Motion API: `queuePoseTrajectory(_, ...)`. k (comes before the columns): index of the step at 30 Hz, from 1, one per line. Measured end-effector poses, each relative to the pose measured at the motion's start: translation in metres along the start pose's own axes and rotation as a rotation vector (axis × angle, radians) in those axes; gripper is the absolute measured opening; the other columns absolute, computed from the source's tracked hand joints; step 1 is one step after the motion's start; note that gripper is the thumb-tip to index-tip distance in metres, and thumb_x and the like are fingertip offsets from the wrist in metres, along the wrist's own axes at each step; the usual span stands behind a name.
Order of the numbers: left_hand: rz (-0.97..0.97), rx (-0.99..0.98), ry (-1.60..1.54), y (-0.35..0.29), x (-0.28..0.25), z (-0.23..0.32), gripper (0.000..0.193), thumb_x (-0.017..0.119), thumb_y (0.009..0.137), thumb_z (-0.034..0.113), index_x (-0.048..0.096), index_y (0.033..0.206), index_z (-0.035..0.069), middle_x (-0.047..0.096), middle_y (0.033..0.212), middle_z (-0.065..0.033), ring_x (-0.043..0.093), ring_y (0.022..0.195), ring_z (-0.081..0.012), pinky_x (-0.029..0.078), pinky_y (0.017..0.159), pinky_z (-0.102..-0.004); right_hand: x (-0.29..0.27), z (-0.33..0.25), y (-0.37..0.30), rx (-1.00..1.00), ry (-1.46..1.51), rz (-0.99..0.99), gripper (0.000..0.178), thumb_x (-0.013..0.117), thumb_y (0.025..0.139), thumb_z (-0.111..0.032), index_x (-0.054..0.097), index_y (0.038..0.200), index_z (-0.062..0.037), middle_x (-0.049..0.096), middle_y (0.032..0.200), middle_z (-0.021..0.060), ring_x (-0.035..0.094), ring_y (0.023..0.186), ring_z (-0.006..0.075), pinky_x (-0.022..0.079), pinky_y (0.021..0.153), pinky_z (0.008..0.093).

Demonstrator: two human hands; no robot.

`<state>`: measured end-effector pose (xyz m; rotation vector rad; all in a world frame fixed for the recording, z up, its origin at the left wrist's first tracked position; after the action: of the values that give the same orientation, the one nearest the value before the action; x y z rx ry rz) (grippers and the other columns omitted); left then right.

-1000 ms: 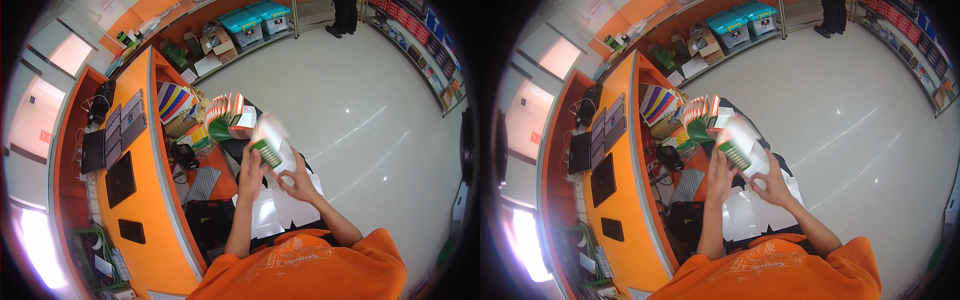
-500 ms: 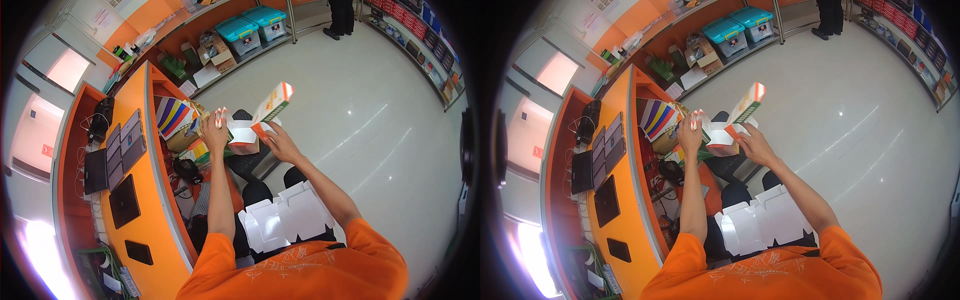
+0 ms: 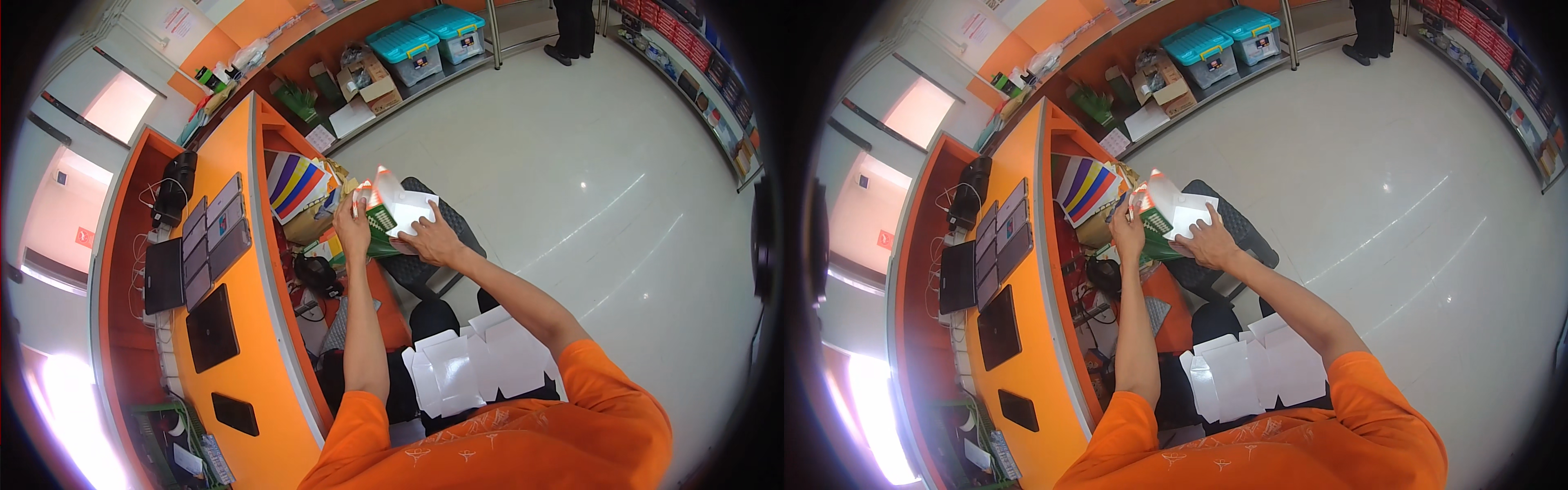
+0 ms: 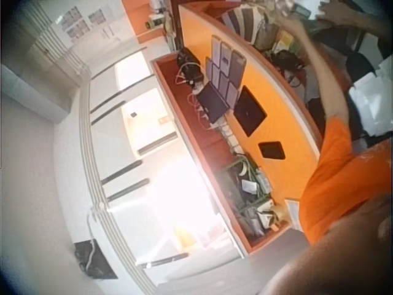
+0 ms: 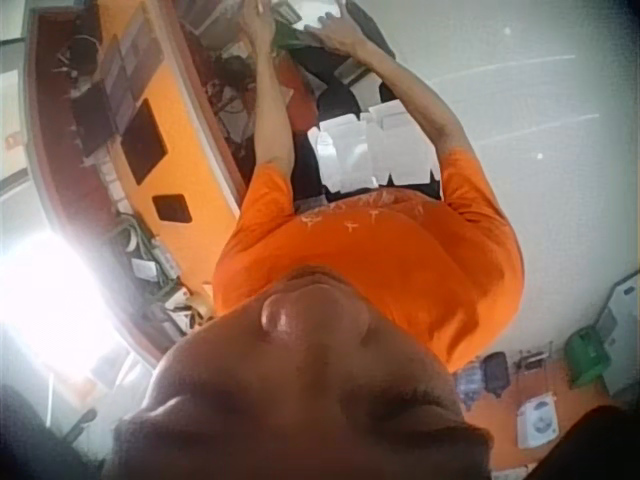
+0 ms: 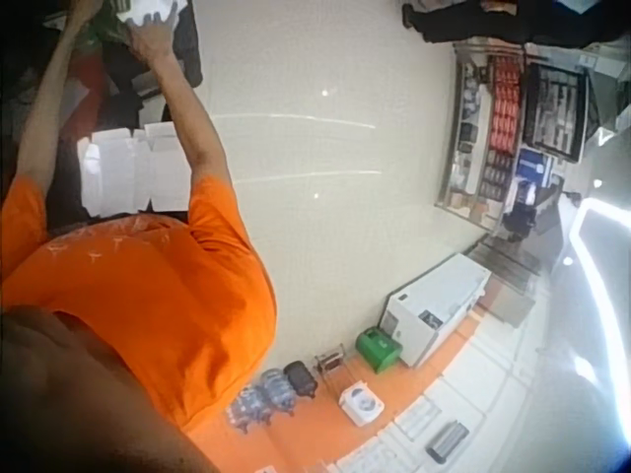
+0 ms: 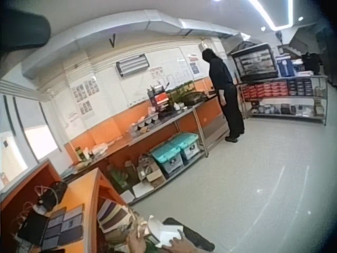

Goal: The person assembles cardboard food boxes by hand. The person takes flat cardboard templates, folds them along the pre-scored lines to form the box shape, and applies adhesive stickers to secure the flaps.

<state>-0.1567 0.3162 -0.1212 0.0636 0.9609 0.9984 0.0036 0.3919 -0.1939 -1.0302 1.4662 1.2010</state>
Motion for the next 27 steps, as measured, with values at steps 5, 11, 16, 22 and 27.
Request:
queuePoseTrajectory(5,-0.053,0.030,0.015,0.000,0.008,0.019,0.038,0.062,0.095,0.021,0.063,0.126,0.001,0.065,0.120,-0.0224,0.059,0.113,-0.0382,0.044,0.100,-0.0437,0.033,0.018,0.000,-0.010,0.200,-0.080,0.042,0.059,0.087,-0.032,0.061,0.129,-0.0250,0.061,0.111,0.0131,0.061,0.113,0.0303,0.041,0.101,0.0562)
queuePoseTrajectory(11,-0.146,-0.036,-0.031,-0.006,0.002,0.012,0.052,0.068,0.090,0.040,0.062,0.129,0.006,0.053,0.135,-0.0236,0.046,0.128,-0.0384,0.035,0.109,-0.0466,0.036,0.016,0.010,-0.054,0.247,-0.215,0.042,0.050,0.092,-0.035,0.060,0.131,-0.0254,0.059,0.117,0.0136,0.058,0.118,0.0300,0.046,0.094,0.0549)
queuePoseTrajectory(16,-0.222,-0.130,0.103,-0.016,0.007,0.051,0.076,0.070,0.082,0.060,0.055,0.139,0.012,0.022,0.154,-0.0264,0.022,0.139,-0.0482,0.030,0.110,-0.0583,0.036,0.010,0.013,-0.025,0.143,-0.215,0.040,0.047,0.095,-0.037,0.061,0.131,-0.0285,0.059,0.118,0.0120,0.057,0.121,0.0282,0.046,0.098,0.0542)
queuePoseTrajectory(22,-0.124,-0.016,0.293,-0.018,0.033,0.050,0.072,0.066,0.088,0.049,0.042,0.147,0.015,0.042,0.144,-0.0220,0.039,0.131,-0.0448,0.038,0.099,-0.0622,0.047,0.007,0.017,0.045,0.162,-0.251,0.037,0.046,0.095,-0.041,0.068,0.120,-0.0242,0.062,0.118,0.0132,0.061,0.115,0.0292,0.047,0.094,0.0527)
queuePoseTrajectory(27,-0.099,-0.090,0.295,-0.019,0.022,0.030,0.057,0.057,0.095,0.034,0.041,0.147,0.016,0.047,0.143,-0.0134,0.043,0.129,-0.0397,0.039,0.099,-0.0603,0.033,0.022,0.009,0.041,0.303,-0.245,0.037,0.048,0.095,-0.039,0.070,0.110,-0.0142,0.063,0.120,0.0166,0.064,0.107,0.0347,0.047,0.092,0.0536)
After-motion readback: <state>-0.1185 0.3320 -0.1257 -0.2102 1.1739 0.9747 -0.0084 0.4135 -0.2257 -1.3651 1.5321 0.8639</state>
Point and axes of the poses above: each hand's wrist, its own y-axis towards the middle knuckle, its own x-axis out of the palm, z = x × y, the point moved 6 cm from there along y, towards the middle knuckle
